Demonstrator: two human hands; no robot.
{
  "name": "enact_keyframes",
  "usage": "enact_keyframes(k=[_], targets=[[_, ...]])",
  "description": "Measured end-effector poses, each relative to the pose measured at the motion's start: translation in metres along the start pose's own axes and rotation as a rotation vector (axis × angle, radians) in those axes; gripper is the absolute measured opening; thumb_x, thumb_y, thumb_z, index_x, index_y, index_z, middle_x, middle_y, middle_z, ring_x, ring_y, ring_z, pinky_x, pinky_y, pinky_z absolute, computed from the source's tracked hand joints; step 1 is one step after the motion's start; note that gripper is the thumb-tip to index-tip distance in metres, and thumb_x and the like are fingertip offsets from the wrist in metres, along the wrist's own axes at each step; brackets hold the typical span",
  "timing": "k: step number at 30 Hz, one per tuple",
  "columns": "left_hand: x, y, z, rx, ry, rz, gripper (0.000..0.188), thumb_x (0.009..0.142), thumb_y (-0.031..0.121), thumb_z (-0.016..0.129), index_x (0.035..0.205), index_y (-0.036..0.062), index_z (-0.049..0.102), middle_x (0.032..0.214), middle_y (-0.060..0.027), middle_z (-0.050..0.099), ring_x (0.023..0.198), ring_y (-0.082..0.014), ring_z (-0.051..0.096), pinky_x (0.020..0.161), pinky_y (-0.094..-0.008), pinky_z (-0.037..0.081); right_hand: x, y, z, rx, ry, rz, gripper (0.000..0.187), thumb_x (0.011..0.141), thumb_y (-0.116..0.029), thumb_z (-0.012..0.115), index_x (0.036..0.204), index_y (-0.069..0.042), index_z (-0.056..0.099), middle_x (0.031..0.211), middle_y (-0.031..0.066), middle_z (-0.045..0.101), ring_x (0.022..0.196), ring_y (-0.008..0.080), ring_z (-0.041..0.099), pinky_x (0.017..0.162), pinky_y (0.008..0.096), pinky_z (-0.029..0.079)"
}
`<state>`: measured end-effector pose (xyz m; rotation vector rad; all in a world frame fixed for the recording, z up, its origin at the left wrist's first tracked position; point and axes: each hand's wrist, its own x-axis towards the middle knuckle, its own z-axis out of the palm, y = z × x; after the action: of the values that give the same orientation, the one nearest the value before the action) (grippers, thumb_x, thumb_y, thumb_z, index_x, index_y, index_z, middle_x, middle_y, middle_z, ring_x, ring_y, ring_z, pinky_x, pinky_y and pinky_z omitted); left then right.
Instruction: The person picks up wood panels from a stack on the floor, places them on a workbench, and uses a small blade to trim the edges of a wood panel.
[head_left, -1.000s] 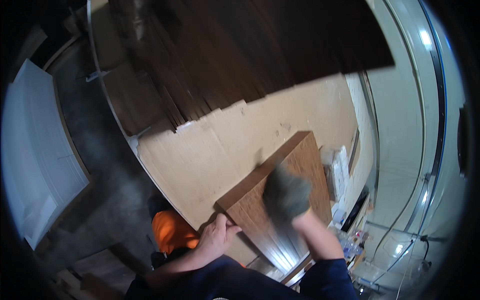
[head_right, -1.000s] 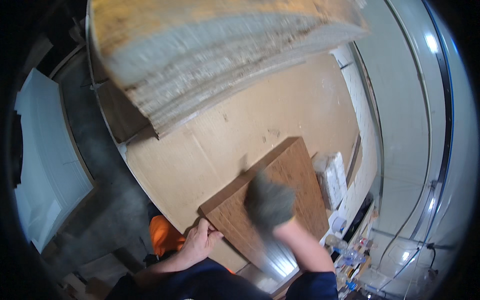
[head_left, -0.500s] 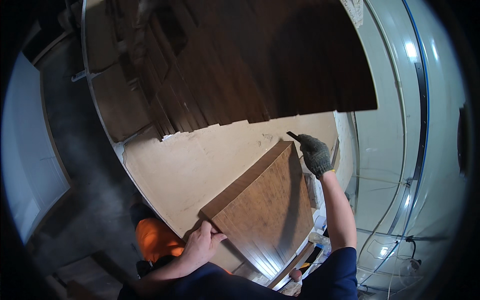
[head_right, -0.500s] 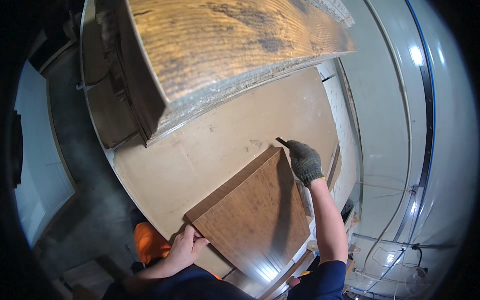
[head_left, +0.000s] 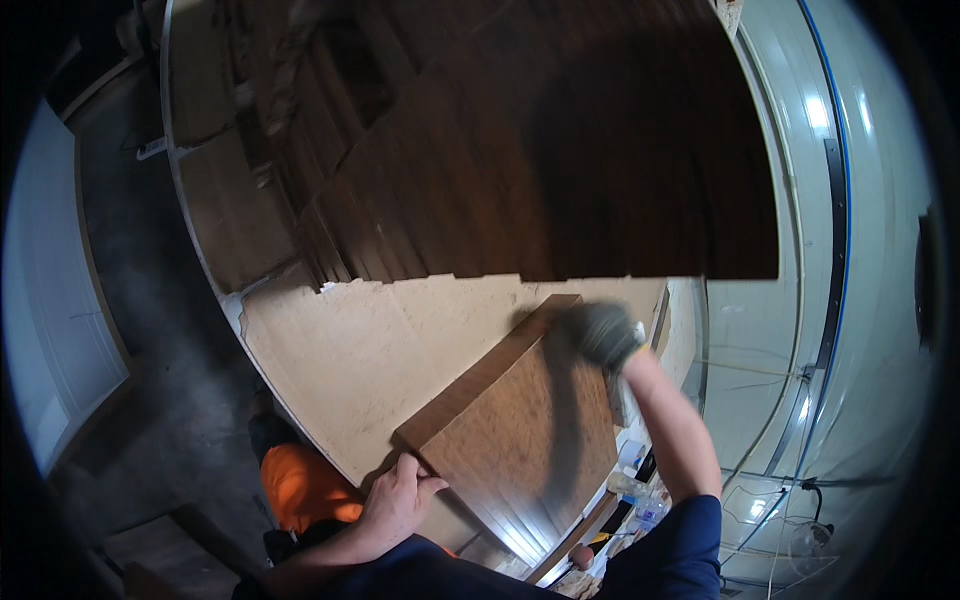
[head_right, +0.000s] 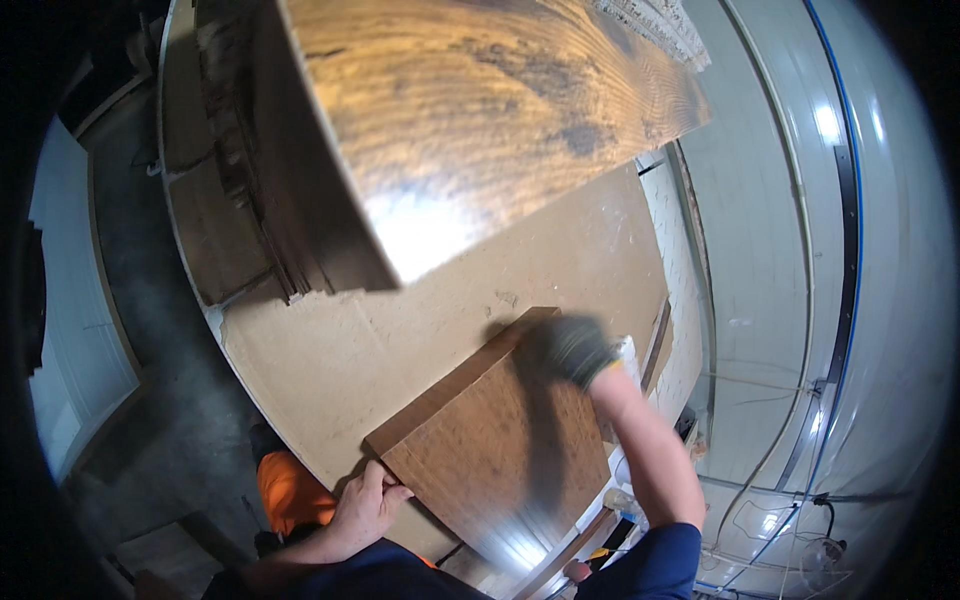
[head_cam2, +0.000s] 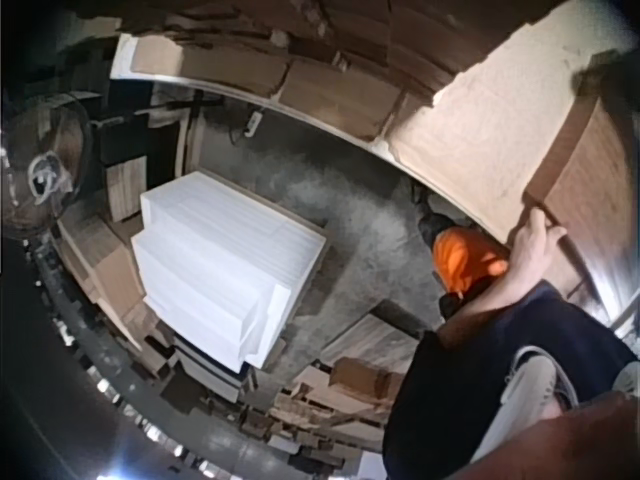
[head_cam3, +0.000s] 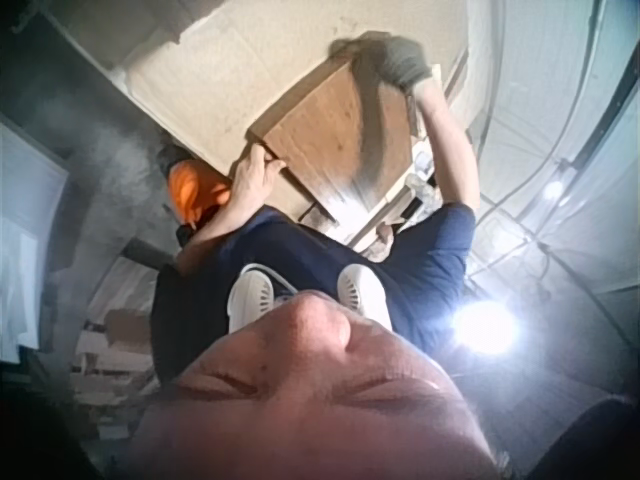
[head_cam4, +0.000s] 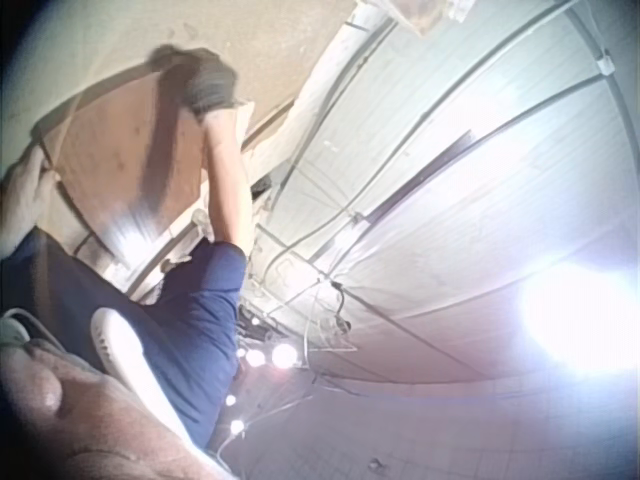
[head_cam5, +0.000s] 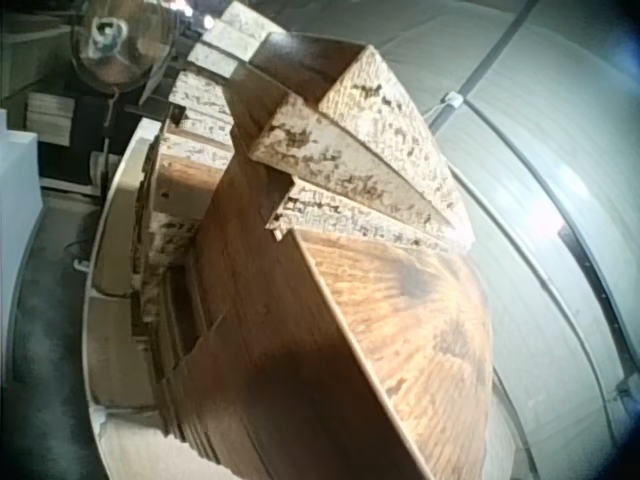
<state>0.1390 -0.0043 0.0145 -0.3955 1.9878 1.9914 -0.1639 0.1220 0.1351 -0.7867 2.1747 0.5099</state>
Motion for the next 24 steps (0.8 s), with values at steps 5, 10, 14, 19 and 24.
enact_keyframes(k=[5, 10, 14, 19, 24], targets=[[-0.001, -0.008, 0.004, -0.075, 0.019, 0.036, 0.035, 0.086, 0.026, 0.066, 0.09, 0.001, 0.042, 0.074, -0.0182, 0.062, 0.071, -0.0399, 0.063, 0.058, -0.0455, 0.049, -0.042, -0.074, 0.031, 0.158, 0.454, -0.519, 0.022, 0.079, -0.021, 0.057, 0.099, -0.012, 0.064, 0.08, 0.012, 0.066, 0.074, 0.0297, 0.064, 0.066, 0.0385, 0.052], [0.0, -0.007, 0.005, -0.072, 0.02, 0.054, 0.035, 0.086, 0.026, 0.066, 0.091, 0.001, 0.041, 0.074, -0.0183, 0.062, 0.071, -0.0405, 0.062, 0.058, -0.0457, 0.049, -0.005, 0.021, 0.011, -0.198, 0.39, 0.17, 0.03, 0.083, -0.012, 0.051, 0.111, -0.013, 0.062, 0.083, 0.0139, 0.067, 0.076, 0.0308, 0.066, 0.066, 0.0406, 0.053], [-0.001, -0.004, 0.003, -0.021, 0.021, 0.061, 0.034, 0.086, 0.025, 0.065, 0.09, 0.001, 0.041, 0.074, -0.018, 0.061, 0.07, -0.04, 0.063, 0.058, -0.0456, 0.049, -0.006, 0.032, 0.026, -0.112, 0.372, 0.175, 0.026, 0.085, -0.018, 0.054, 0.109, -0.014, 0.064, 0.084, 0.0139, 0.068, 0.077, 0.0318, 0.065, 0.068, 0.0389, 0.052], [-0.001, -0.002, 0.005, -0.027, 0.081, 0.092, 0.033, 0.085, 0.023, 0.066, 0.09, 0.0009, 0.041, 0.072, -0.0181, 0.061, 0.069, -0.04, 0.062, 0.057, -0.0461, 0.049, -0.064, -0.072, 0.062, 0.475, 0.324, -0.565, 0.023, 0.086, -0.018, 0.054, 0.105, -0.005, 0.06, 0.08, 0.0114, 0.063, 0.076, 0.0246, 0.064, 0.066, 0.035, 0.052], [-0.001, -0.006, 0.005, -0.012, 0.049, 0.067, 0.033, 0.086, 0.023, 0.066, 0.09, 0.0006, 0.041, 0.073, -0.0187, 0.061, 0.068, -0.0408, 0.062, 0.056, -0.0462, 0.049, -0.012, -0.002, 0.023, -0.066, 0.301, 0.264, 0.038, 0.083, -0.021, 0.058, 0.119, -0.012, 0.058, 0.09, 0.0077, 0.065, 0.084, 0.0235, 0.064, 0.071, 0.032, 0.051]])
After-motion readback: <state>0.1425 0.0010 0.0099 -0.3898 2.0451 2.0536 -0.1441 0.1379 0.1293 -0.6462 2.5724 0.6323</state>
